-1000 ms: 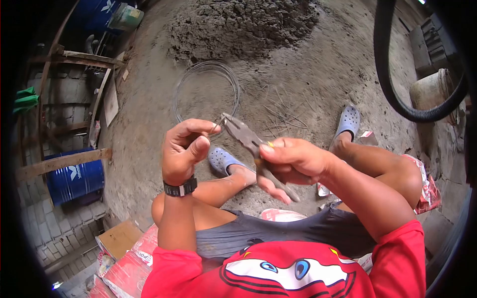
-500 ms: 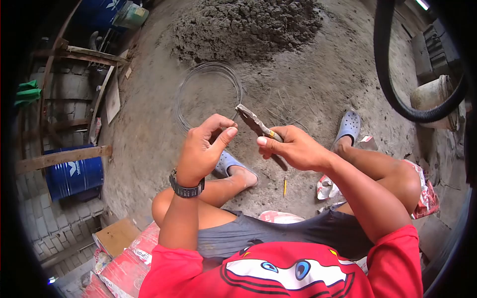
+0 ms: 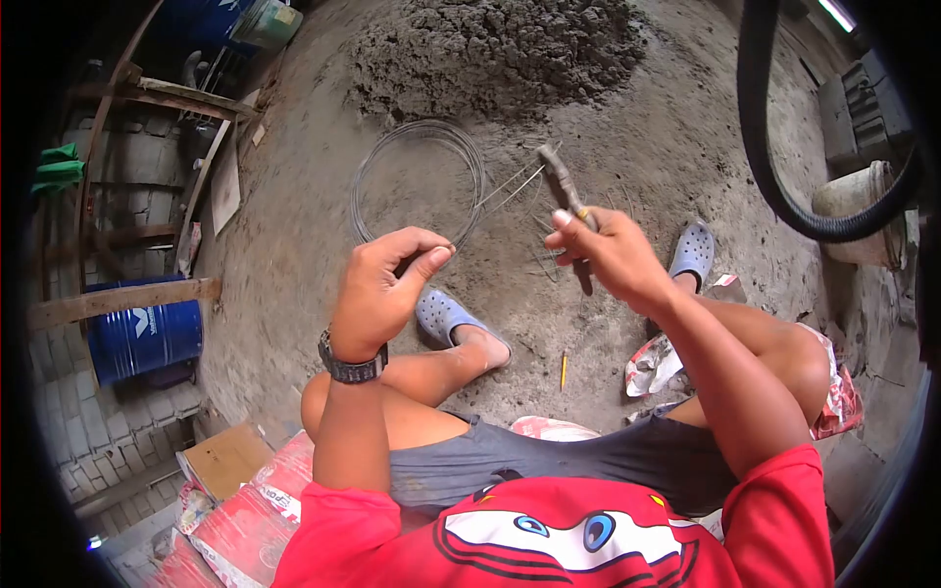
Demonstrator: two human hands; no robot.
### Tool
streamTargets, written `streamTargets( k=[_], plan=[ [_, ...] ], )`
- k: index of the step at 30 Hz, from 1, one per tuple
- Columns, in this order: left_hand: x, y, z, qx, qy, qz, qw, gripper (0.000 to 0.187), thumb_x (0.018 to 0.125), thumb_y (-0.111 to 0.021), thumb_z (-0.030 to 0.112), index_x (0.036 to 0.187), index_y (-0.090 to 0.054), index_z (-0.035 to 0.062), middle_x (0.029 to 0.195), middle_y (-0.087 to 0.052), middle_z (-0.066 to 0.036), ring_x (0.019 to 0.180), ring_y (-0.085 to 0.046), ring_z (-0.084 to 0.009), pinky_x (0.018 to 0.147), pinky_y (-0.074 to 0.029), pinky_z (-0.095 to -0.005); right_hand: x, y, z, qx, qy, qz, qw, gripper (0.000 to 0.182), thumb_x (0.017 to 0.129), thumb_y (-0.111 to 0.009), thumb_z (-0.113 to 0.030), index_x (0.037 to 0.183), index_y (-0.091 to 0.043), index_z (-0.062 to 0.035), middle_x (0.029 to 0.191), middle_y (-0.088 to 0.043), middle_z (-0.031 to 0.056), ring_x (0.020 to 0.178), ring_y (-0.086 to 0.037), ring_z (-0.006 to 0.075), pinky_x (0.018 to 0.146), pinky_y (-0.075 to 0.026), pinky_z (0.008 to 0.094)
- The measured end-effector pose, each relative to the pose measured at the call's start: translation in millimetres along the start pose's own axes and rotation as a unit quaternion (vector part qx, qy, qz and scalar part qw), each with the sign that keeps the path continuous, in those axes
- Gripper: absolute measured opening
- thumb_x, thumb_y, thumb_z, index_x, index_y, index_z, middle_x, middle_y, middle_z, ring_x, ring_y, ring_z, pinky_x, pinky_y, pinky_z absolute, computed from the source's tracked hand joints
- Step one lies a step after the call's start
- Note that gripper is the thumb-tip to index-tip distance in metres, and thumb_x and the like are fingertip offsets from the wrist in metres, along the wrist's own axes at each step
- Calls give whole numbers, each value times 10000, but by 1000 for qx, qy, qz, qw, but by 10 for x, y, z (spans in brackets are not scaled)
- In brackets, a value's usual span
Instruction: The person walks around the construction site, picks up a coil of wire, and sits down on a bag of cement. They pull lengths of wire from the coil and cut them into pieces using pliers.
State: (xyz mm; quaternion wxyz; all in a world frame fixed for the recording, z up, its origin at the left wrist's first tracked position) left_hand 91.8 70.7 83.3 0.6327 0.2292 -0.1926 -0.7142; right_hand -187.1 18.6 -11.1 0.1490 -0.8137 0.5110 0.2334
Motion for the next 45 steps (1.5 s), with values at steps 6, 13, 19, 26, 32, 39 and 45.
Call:
streamTargets(
  k=[6, 13, 19, 26, 32, 39, 45],
  plan=[
    [18, -92, 50, 49, 12, -29, 998, 117, 1002, -714, 67, 1042, -758, -34, 936, -783, -72, 871, -694, -107, 788, -543, -273, -185, -315, -72, -69, 66, -46, 994, 513, 1073, -610, -476, 886, -674, -2, 707, -634, 58, 675, -578, 164, 655, -485, 390],
    [39, -123, 41, 46, -8, -33, 998, 115, 999, -713, 57, 1047, -760, -37, 937, -786, -81, 875, -703, -116, 794, -550, -283, -227, -291, -131, -140, 40, -77, 986, 474, 1068, -648, -476, 986, -684, -10, 835, -675, 38, 745, -635, 125, 667, -513, 322],
    [64, -151, 6, -17, 19, -45, 999, 120, 998, -712, 53, 1053, -768, -38, 940, -784, -76, 881, -698, -111, 794, -551, -281, -167, -268, 32, -89, 36, 24, 995, 506, 968, -745, -485, 957, -690, 18, 712, -658, 105, 713, -651, 216, 719, -516, 398],
    [72, -208, -28, 14, 7, -65, 998, 126, 1002, -708, 58, 1058, -769, -37, 949, -785, -79, 872, -693, -113, 788, -548, -274, -219, -405, 148, -15, -18, -90, 996, 514, 952, -765, -527, 857, -706, -25, 704, -657, 65, 645, -641, 143, 597, -518, 341],
    [75, -162, 3, -20, -13, -72, 997, 114, 998, -710, 48, 1053, -764, -35, 942, -781, -76, 877, -696, -113, 797, -555, -277, -246, -336, -8, -138, 10, -43, 989, 492, 969, -749, -465, 856, -704, 11, 681, -657, 140, 654, -650, 214, 673, -520, 425],
    [78, -141, -53, -7, -8, -54, 998, 99, 997, -710, 41, 1039, -768, -27, 943, -782, -71, 879, -701, -115, 787, -556, -279, -230, -392, 29, -260, 170, 63, 949, 420, 1017, -669, -416, 923, -697, -7, 706, -657, 164, 717, -667, 346, 718, -520, 476],
    [89, -160, -3, 60, -20, -54, 997, 99, 982, -716, 31, 1042, -763, -33, 935, -780, -92, 868, -712, -130, 785, -560, -286, -318, -307, -268, -315, 42, -50, 947, 398, 1055, -608, -397, 1014, -733, -21, 907, -756, 213, 756, -731, 409, 762, -561, 494]
  ],
)
Point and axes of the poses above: each hand's wrist, its own x-axis towards the middle knuckle, its own y-axis out of the back of the hand, z = x × y, the point moved 2 cm from there along x, towards the middle knuckle
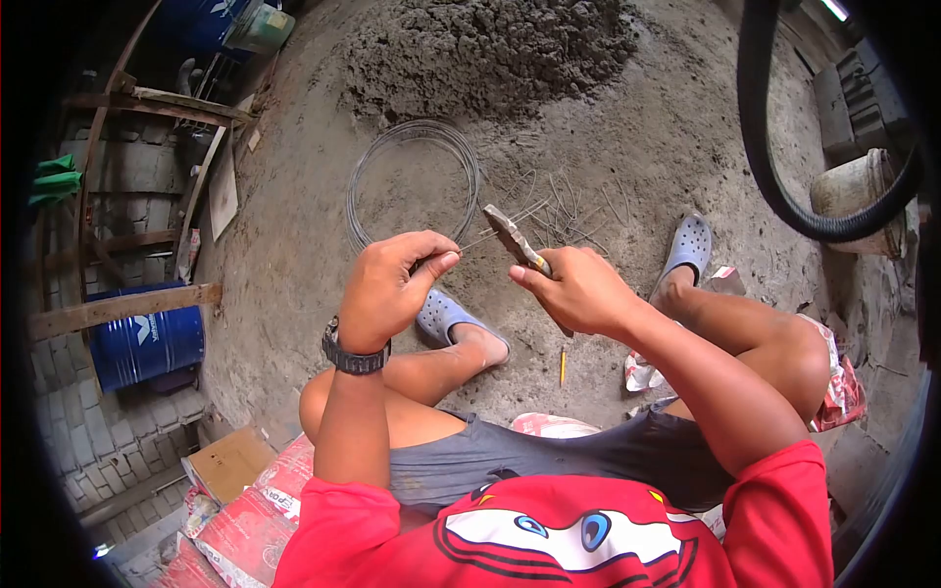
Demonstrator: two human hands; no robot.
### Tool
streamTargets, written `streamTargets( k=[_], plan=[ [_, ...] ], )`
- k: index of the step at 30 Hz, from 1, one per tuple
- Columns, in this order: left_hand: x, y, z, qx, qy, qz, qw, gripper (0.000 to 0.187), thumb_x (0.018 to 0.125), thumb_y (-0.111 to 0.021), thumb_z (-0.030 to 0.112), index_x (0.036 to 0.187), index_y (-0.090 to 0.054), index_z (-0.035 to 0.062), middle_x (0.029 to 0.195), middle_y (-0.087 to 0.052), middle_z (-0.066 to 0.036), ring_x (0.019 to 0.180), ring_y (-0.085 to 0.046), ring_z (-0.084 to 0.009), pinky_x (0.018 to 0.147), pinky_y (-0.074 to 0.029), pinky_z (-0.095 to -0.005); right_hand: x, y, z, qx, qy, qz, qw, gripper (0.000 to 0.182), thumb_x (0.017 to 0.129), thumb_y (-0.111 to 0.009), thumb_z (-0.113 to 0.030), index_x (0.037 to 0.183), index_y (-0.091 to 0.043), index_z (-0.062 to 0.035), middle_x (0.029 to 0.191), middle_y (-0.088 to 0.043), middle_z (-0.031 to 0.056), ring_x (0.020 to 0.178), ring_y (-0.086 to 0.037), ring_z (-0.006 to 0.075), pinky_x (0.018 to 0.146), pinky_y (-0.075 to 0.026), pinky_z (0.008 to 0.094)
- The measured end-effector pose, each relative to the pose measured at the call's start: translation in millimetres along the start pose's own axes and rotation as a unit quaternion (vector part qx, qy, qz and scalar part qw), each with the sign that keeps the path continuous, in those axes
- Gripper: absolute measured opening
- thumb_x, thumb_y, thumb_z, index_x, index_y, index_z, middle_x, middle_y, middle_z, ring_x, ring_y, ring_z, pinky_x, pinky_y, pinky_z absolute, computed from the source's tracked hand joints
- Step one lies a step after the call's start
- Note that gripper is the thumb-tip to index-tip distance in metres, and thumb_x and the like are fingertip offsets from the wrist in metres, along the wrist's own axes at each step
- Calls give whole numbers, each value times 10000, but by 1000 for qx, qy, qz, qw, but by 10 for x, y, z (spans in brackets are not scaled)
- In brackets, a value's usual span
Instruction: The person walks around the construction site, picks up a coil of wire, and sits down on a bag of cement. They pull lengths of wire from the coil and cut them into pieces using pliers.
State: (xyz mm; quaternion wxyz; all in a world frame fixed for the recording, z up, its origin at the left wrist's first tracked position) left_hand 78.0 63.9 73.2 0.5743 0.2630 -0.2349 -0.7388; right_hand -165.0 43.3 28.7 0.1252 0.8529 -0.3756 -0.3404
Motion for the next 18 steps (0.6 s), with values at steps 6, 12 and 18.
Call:
streamTargets(
  k=[6, 12, 18],
  plan=[
    [31, 13, -38, -9, 4, 10, 1000, 102, 972, -723, 48, 1036, -759, -22, 931, -777, -111, 853, -716, -157, 784, -555, -300, 158, -281, 361, 288, 8, -93, 953, 324, 1084, -584, -313, 1179, -690, -22, 1026, -781, 122, 698, -737, 196, 622, -555, 353],
    [-2, 164, -84, -41, 11, 40, 998, 104, 985, -713, 46, 1039, -759, -30, 925, -783, -86, 864, -708, -122, 794, -557, -285, 27, -159, 183, 339, -35, -99, 935, 361, 1109, -566, -351, 1294, -624, -47, 848, -652, 19, 697, -694, 144, 546, -506, 289],
    [-30, 177, -49, -70, 29, 15, 997, 129, 1010, -714, 85, 1053, -764, -26, 963, -768, -44, 881, -656, -93, 779, -517, -257, 79, -157, 208, 297, -3, -104, 949, 497, 1115, -560, -420, 1470, -555, -72, 1072, -707, 65, 811, -718, 106, 494, -436, 246]
  ],
)
Point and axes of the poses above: each hand's wrist, its own x-axis towards the middle knuckle, its own y-axis out of the back of the hand, z = x × y, the point moved 2 cm from there along x, towards the middle knuckle
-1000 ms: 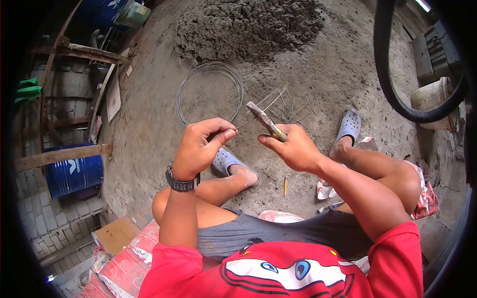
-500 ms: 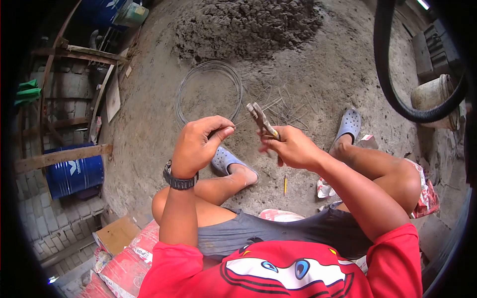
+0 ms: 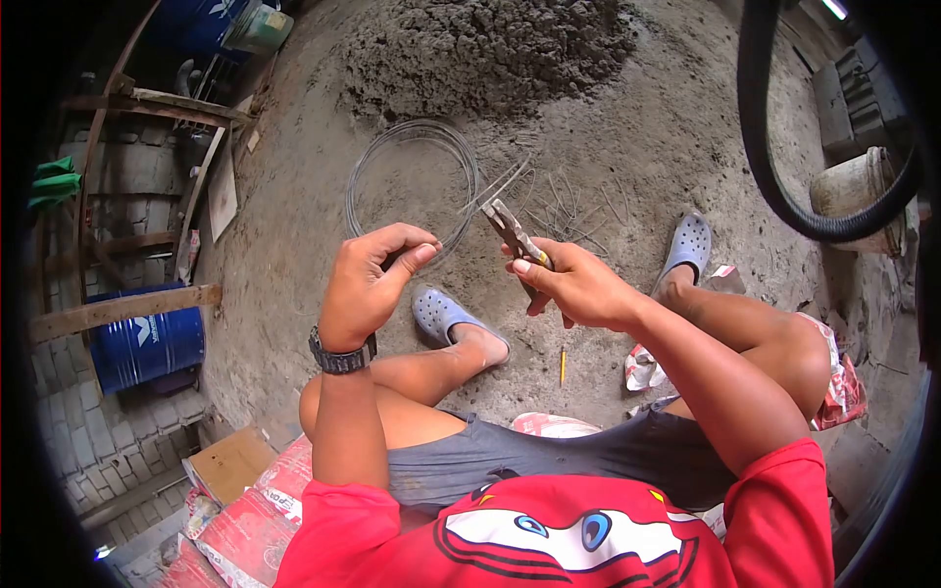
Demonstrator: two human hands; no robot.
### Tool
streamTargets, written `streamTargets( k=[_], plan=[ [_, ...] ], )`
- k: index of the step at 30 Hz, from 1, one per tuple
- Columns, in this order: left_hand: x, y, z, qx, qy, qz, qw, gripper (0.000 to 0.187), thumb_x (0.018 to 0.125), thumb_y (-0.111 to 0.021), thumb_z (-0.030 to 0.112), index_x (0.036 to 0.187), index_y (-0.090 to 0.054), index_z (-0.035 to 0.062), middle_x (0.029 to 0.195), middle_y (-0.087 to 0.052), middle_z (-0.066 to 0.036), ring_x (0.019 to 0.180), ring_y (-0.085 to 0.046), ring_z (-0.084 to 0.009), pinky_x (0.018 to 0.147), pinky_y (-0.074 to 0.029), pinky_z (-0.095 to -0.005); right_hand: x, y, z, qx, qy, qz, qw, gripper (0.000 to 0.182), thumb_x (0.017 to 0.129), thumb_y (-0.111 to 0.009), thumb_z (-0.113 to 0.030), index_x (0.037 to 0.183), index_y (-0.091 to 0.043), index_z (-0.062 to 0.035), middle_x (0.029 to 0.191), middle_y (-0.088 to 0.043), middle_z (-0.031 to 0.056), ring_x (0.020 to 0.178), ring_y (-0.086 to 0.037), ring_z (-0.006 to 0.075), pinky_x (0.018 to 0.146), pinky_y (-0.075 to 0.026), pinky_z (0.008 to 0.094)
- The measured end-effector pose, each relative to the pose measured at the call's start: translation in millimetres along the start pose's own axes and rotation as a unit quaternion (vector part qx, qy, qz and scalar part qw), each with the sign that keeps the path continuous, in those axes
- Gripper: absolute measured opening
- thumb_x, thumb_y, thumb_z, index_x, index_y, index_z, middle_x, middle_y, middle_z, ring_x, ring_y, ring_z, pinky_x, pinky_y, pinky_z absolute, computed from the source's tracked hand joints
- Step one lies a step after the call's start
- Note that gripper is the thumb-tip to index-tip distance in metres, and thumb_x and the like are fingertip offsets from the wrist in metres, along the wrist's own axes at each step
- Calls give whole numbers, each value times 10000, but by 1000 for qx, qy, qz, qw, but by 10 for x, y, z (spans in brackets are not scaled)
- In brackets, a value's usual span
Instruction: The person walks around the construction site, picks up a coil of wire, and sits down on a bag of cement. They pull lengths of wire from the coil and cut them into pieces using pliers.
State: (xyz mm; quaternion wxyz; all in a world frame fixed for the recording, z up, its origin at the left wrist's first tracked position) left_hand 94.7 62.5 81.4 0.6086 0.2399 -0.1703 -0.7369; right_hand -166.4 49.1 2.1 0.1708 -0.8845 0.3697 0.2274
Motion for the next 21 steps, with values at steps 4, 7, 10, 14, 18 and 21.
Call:
streamTargets(
  k=[4, 7, 10, 14, 18, 21],
  plan=[
    [-14, -17, -24, -37, 9, -7, 999, 128, 1016, -721, 100, 1043, -759, -19, 918, -743, -10, 811, -604, -59, 710, -472, -232, 117, 13, 120, 26, 83, -1, 996, 396, 1103, -581, -438, 1213, -653, -64, 848, -696, 31, 610, -577, 55, 472, -365, 225],
    [-33, 122, -68, -53, 21, -11, 998, 138, 1016, -733, 131, 1018, -752, -6, 867, -710, 13, 766, -574, -45, 681, -451, -229, -31, 67, -22, 223, -5, -137, 965, 395, 1081, -614, -472, 1054, -655, -80, 798, -677, 12, 543, -439, 33, 458, -291, 232],
    [-45, 260, -116, -66, 21, -18, 997, 162, 1006, -748, 158, 983, -745, -3, 831, -684, 28, 731, -541, -37, 649, -427, -232, -44, 137, -116, 237, -15, -142, 961, 391, 1081, -611, -478, 1040, -655, -92, 798, -677, -7, 540, -392, 16, 470, -258, 235],
    [-53, 273, -134, 24, 42, -9, 999, 174, 998, -751, 165, 966, -739, -6, 794, -675, 19, 713, -536, -55, 636, -424, -250, 42, 235, -2, -272, 41, 107, 955, 331, 1065, -597, -346, 1030, -641, -20, 859, -732, 138, 729, -645, 278, 675, -483, 435],
    [1, 181, -38, 161, 8, 1, 987, 148, 979, -745, 140, 950, -730, -4, 741, -652, -55, 686, -558, -97, 635, -450, -293, 86, 314, 279, -455, 28, 219, 863, 270, 1025, -599, -239, 1022, -635, 28, 939, -737, 289, 911, -726, 482, 833, -563, 548],
    [-16, 282, -63, 160, 21, 53, 986, 137, 968, -742, 134, 959, -734, -3, 739, -670, -110, 671, -583, -123, 637, -474, -316, 183, 348, 438, -383, -24, 178, 906, 325, 1038, -606, -275, 1032, -630, 49, 932, -737, 288, 888, -743, 449, 818, -588, 527]
  ],
)
Point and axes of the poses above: each hand's wrist, its own x-axis towards the middle knuckle, its own y-axis out of the back of the hand, z = x × y, the point moved 2 cm from there along x, towards the middle knuckle
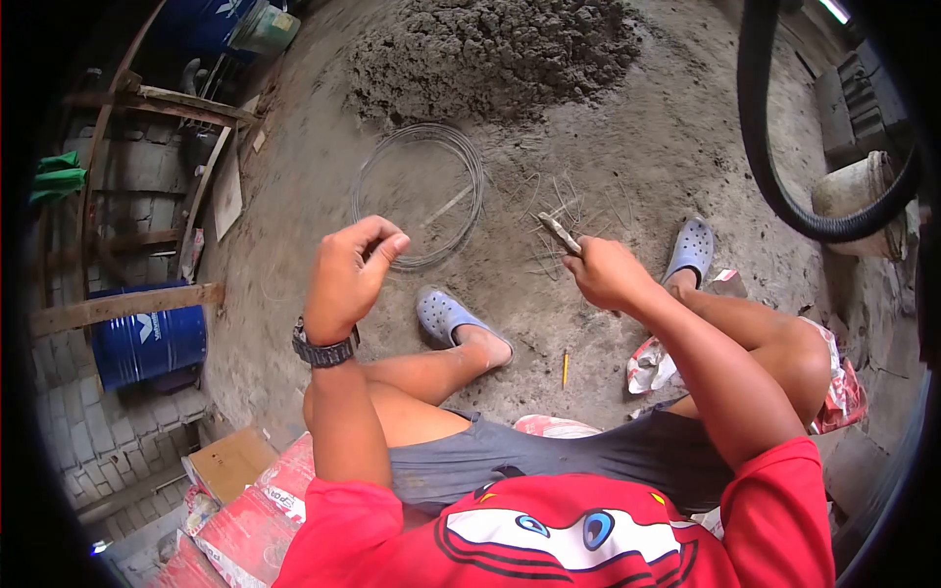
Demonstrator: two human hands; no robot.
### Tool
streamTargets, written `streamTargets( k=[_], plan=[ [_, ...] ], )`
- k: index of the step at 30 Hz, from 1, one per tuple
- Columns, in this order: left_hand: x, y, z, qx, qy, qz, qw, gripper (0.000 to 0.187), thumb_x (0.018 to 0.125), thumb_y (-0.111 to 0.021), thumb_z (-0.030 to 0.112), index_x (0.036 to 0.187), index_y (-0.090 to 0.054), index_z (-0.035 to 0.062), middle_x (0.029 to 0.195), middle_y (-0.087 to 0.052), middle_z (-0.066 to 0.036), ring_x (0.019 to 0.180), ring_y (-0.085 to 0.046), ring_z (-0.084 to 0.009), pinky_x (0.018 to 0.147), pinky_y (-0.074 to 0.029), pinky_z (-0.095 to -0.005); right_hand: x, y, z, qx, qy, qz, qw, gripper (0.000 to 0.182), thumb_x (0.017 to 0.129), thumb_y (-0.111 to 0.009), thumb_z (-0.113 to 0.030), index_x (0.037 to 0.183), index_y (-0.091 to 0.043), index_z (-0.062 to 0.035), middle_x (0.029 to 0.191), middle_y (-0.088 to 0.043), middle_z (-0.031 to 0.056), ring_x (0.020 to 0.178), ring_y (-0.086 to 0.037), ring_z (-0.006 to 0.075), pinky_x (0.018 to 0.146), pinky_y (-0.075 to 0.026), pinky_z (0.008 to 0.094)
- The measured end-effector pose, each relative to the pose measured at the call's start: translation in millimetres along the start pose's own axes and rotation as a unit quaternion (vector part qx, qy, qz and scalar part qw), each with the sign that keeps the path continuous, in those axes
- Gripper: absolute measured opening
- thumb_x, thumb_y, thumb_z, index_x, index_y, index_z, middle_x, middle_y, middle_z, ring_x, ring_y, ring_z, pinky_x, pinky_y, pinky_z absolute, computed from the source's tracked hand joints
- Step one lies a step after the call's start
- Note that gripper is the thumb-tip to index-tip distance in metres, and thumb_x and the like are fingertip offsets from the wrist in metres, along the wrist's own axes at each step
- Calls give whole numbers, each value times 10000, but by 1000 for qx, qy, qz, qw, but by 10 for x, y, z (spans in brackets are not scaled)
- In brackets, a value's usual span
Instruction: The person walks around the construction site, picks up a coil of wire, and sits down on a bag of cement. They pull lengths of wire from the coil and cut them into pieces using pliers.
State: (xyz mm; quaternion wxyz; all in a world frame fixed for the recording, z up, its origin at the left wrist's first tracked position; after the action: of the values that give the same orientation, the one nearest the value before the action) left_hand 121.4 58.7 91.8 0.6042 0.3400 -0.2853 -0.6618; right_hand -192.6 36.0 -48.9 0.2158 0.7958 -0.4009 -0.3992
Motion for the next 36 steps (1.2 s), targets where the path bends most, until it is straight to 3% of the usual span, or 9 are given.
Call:
streamTargets(
  k=[2, 4, 8, 10, 12, 18, 31, 33, 36],
  plan=[
    [10, 33, -14, -10, 9, 29, 999, 136, 973, -736, 131, 965, -737, -5, 747, -684, -103, 671, -580, -119, 635, -474, -311, 22, -22, 0, 70, -25, -47, 996, 346, 1047, -606, -285, 1031, -622, 61, 914, -739, 275, 864, -759, 418, 791, -612, 516],
    [16, 29, -12, -34, 25, 46, 998, 126, 999, -706, 105, 1010, -747, -14, 813, -685, 2, 741, -575, -73, 684, -474, -259, -45, -78, -71, 298, -138, -163, 930, 345, 1086, -601, -316, 1133, -622, 25, 962, -698, 115, 851, -755, 258, 679, -655, 457],
    [12, -89, -10, -47, -2, 37, 998, 144, 1004, -691, 95, 1069, -763, -11, 893, -722, -10, 790, -605, -72, 717, -489, -253, -161, -179, -283, 413, -106, -210, 880, 322, 1096, -581, -313, 1156, -603, 3, 1081, -663, 113, 930, -751, 242, 638, -662, 428],
    [4, -254, 80, -111, -21, -20, 993, 161, 1002, -689, 83, 1107, -772, -6, 966, -747, -32, 829, -629, -78, 739, -501, -259, -235, -137, -423, 372, -20, -190, 909, 341, 1108, -563, -358, 1134, -590, -19, 1022, -665, 86, 896, -737, 214, 623, -631, 370],
    [3, -408, 147, -139, -30, -33, 989, 155, 993, -700, 73, 1100, -770, -14, 975, -748, -52, 846, -642, -98, 746, -501, -267, -296, -4, -574, 301, 42, -144, 942, 370, 1091, -571, -361, 1045, -604, 5, 812, -667, 168, 845, -732, 303, 743, -570, 476],
    [59, -479, 236, -71, -62, -69, 993, 170, 971, -709, 88, 1105, -763, -3, 988, -755, -133, 846, -709, -233, 749, -530, -326, -320, 148, -620, 161, 89, -80, 980, 416, 1088, -550, -387, 1069, -641, 17, 923, -706, 284, 964, -680, 499, 853, -506, 567],
    [71, -582, 189, -114, -65, -45, 990, 222, 1002, -684, 87, 1188, -769, 0, 1105, -786, -172, 973, -755, -262, 852, -569, -344, -383, 230, -647, 93, 112, -29, 989, 411, 1089, -535, -385, 1052, -655, 6, 981, -721, 281, 995, -687, 484, 876, -513, 579],
    [74, -579, 182, -117, -69, -56, 989, 203, 1021, -675, 53, 1187, -759, -29, 1093, -789, -128, 992, -719, -168, 870, -560, -305, -419, 257, -683, 93, 106, -31, 990, 409, 1089, -535, -379, 1033, -648, 11, 977, -716, 285, 996, -685, 485, 875, -512, 582],
    [67, -570, 213, -117, -59, -57, 990, 201, 1018, -678, 52, 1184, -756, -29, 1096, -791, -132, 980, -724, -168, 867, -560, -303, -442, 270, -708, 108, 106, -32, 988, 410, 1088, -538, -376, 1023, -641, 16, 981, -711, 293, 996, -681, 489, 873, -511, 584]
  ],
)
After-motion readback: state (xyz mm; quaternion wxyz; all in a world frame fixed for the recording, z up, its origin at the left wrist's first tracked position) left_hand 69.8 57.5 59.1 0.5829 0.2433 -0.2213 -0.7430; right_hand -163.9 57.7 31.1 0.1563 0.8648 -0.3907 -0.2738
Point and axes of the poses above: each hand's wrist, its own x-axis towards the middle knuckle, its own y-axis out of the back of the hand, z = x × y, the point moved 2 cm from there along x, towards the middle knuckle
